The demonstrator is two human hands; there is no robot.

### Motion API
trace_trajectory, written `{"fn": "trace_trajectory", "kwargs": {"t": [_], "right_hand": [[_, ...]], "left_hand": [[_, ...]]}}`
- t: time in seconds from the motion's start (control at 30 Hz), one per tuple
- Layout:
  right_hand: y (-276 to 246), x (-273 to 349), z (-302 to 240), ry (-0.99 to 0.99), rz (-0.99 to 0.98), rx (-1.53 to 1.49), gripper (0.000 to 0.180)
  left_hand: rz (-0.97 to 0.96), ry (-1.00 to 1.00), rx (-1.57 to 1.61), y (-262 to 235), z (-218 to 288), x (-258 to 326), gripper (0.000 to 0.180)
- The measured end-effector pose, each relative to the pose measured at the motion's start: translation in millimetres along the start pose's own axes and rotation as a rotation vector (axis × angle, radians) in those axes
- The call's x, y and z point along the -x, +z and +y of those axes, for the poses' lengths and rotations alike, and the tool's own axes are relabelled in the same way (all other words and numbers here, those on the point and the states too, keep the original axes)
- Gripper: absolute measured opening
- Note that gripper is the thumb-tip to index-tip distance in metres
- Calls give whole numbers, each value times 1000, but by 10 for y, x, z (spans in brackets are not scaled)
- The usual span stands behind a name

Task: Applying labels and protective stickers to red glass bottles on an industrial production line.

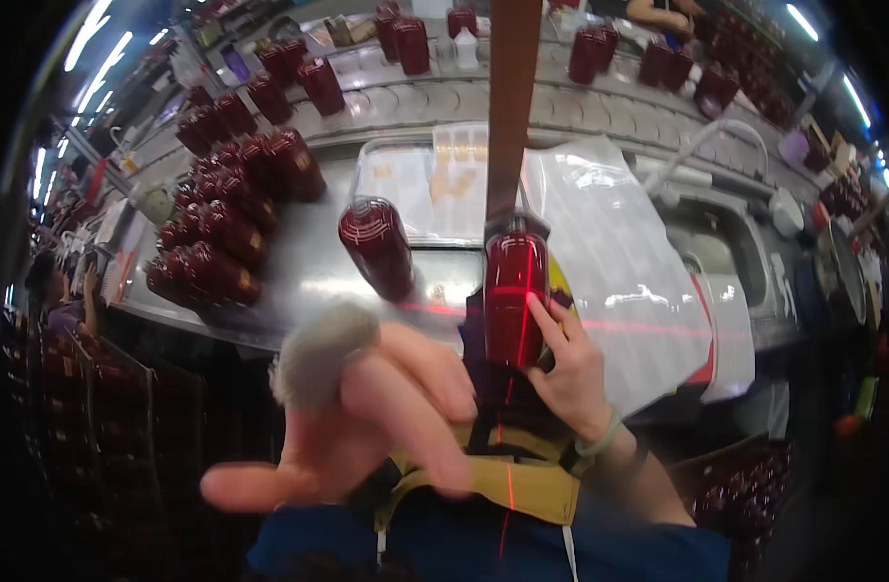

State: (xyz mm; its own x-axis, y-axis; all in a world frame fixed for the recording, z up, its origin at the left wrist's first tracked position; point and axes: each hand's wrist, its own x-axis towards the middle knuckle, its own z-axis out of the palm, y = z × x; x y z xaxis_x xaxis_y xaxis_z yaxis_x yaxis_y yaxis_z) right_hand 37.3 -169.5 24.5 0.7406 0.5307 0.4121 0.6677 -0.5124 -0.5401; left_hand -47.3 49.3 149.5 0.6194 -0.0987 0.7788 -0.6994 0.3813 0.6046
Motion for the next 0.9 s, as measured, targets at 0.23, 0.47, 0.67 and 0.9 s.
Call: {"fn": "trace_trajectory", "kwargs": {"t": [0.23, 0.47, 0.67, 0.9], "right_hand": [[63, 99, -3, 191, -57, -144, 94], [80, 189, 80, 134, -13, -80, 93], [125, 162, 9, 173, -74, -146, 94], [-470, 299, 572, 311, -101, -189, 45]], "left_hand": [[-78, -110, 492, 320, -1, -5, 121], [-159, 28, 533, 397, -110, -86, 84], [137, -340, 418, 585, 380, 116, 75], [-65, -77, 238, 82, -271, 82, 98]]}}
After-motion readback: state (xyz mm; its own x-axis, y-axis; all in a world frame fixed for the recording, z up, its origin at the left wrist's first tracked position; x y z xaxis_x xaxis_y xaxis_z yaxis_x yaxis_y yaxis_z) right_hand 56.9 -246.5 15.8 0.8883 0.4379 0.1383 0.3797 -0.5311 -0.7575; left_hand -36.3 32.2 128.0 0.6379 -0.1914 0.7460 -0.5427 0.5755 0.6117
